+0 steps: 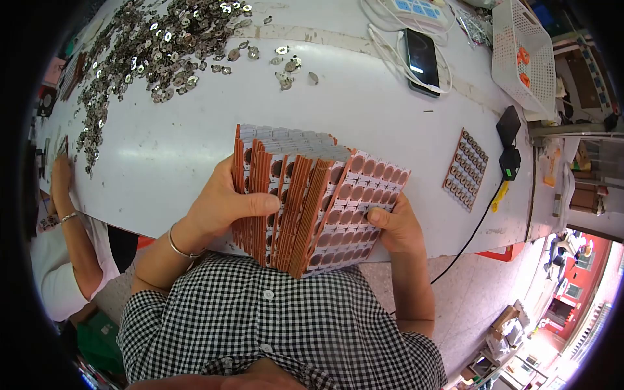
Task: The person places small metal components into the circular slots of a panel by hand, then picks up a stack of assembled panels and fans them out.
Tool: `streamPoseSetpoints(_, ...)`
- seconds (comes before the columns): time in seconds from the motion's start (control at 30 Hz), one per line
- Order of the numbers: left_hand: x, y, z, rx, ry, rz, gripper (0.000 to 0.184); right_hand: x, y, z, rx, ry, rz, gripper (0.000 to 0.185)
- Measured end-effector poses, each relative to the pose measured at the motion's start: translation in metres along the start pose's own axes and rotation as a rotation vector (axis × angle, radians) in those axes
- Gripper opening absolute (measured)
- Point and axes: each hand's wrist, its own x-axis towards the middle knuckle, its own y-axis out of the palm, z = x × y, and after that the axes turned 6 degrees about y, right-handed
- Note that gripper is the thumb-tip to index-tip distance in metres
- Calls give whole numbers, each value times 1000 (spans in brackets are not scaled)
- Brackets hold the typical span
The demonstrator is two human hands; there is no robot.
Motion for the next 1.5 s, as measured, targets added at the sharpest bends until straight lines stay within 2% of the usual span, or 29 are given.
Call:
streamPoseSetpoints(0.17,1,-3,-6,39,-99,-11,70,0,4,1,33,14,-21,86)
streamPoseSetpoints(0.27,1,-4,0,116,51,-90,73,-1,2,0,41,31,-64,85)
streamPoseSetpoints(0.57,3,-8,6,94,113,-127,75,-2,7,3,34,43,-80,81)
streamPoseSetpoints(1.07,4,-11,11,80,91,-149,67,-4,6,-1,82,0,-49,70)
streamPoseSetpoints(1.17,5,-15,8,78,-7,-134,72,-6,7,1,37,20,-84,70)
streamPoseSetpoints(1.27,6,-16,6,125,-55,-146,72,-7,13,8,-104,11,-89,70)
streamPoseSetpoints(1.37,6,-13,6,238,32,-174,66,-6,19,20,-238,2,-68,71)
streamPoseSetpoints(1.47,7,-27,6,643,53,-132,72,-4,17,23,-277,6,-53,71)
streamPoseSetpoints(1.5,6,-28,6,693,50,-129,74,-3,16,24,-277,8,-48,71)
